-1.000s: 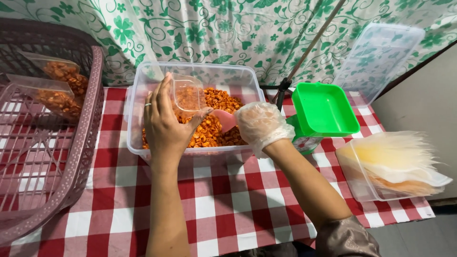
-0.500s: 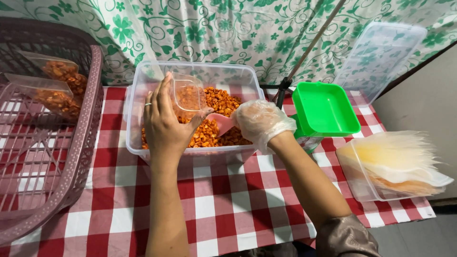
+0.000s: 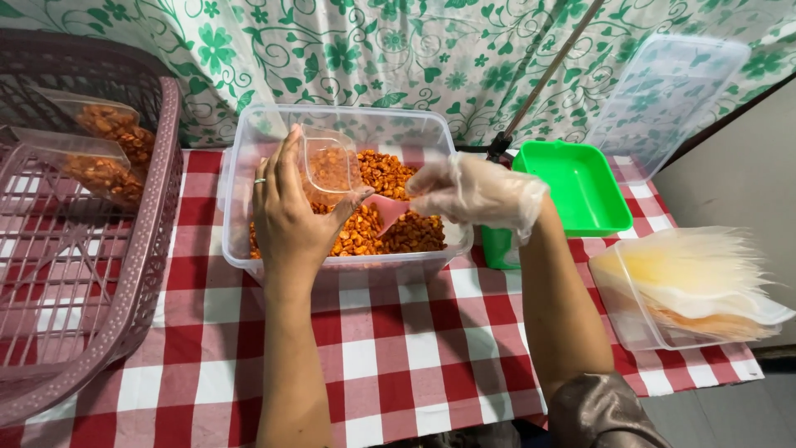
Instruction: Scooping orange snacks from a large container into individual plastic bags for packaging.
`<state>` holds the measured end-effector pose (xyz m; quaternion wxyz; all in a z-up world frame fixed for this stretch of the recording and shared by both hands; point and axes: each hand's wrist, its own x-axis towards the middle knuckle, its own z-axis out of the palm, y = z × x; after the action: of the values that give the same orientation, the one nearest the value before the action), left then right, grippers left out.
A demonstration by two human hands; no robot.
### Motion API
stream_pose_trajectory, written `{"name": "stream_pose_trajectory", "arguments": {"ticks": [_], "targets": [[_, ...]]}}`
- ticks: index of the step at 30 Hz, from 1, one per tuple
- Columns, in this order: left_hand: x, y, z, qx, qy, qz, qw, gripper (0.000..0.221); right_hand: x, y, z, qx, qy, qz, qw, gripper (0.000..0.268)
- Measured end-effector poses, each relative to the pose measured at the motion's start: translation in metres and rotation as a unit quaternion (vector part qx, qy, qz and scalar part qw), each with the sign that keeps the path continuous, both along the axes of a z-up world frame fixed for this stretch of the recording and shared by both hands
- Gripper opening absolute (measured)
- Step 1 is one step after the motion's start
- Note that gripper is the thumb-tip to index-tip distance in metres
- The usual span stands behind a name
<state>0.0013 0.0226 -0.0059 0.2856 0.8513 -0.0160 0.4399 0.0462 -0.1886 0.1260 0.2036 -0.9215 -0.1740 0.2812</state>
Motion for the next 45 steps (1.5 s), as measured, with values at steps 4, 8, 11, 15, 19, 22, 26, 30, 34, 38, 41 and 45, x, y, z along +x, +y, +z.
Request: {"name": "stream_pose_trajectory", "arguments": {"ticks": [4, 8, 11, 15, 19, 22, 26, 30, 34, 38, 41, 45], "targets": [[0.000, 0.000, 0.000, -0.001, 0.003, -0.006, 1.000, 0.097, 0.016, 0.000, -0.031, 0.204, -0.024, -0.098, 0.974, 0.035], [0.000, 0.000, -0.001, 0.002, -0.005, 0.001, 1.000, 0.096, 0.032, 0.009, -0.065, 0.349, -0.029, -0.168, 0.921, 0.033], [0.002, 0.000, -0.002, -0.003, -0.013, -0.006, 1.000, 0.096, 0.029, 0.013, -0.076, 0.340, -0.093, -0.146, 0.924, 0.042], [0.004, -0.002, -0.003, 0.003, -0.011, 0.006, 1.000, 0.096, 0.054, 0.009, -0.115, 0.180, -0.192, -0.158, 0.952, 0.046], [0.000, -0.002, -0.001, 0.012, 0.011, 0.016, 1.000, 0.100, 0.056, 0.009, -0.119, 0.167, -0.223, -0.167, 0.946, 0.042], [-0.003, -0.001, -0.003, 0.023, 0.049, 0.008, 0.999, 0.101, 0.038, 0.013, -0.098, 0.191, -0.155, -0.164, 0.955, 0.046], [-0.002, 0.001, -0.004, 0.032, 0.024, 0.002, 0.999, 0.094, 0.030, 0.015, -0.082, 0.197, -0.091, -0.188, 0.958, 0.050], [-0.004, 0.003, -0.005, 0.019, 0.023, -0.016, 0.999, 0.095, 0.027, 0.016, -0.079, 0.224, -0.071, -0.188, 0.954, 0.046], [-0.006, 0.002, -0.002, -0.011, 0.008, -0.033, 0.999, 0.098, 0.029, 0.014, -0.080, 0.248, -0.094, -0.171, 0.949, 0.055], [-0.003, 0.004, -0.004, 0.006, -0.048, -0.037, 0.998, 0.091, 0.038, 0.009, -0.091, 0.343, -0.096, -0.184, 0.916, 0.053], [-0.001, 0.005, -0.007, 0.015, -0.022, -0.039, 0.999, 0.093, 0.040, 0.004, -0.097, 0.415, -0.105, -0.191, 0.883, 0.044], [0.010, 0.005, -0.018, 0.021, 0.020, -0.031, 0.999, 0.103, 0.033, -0.008, -0.081, 0.438, -0.153, -0.180, 0.867, 0.048]]}}
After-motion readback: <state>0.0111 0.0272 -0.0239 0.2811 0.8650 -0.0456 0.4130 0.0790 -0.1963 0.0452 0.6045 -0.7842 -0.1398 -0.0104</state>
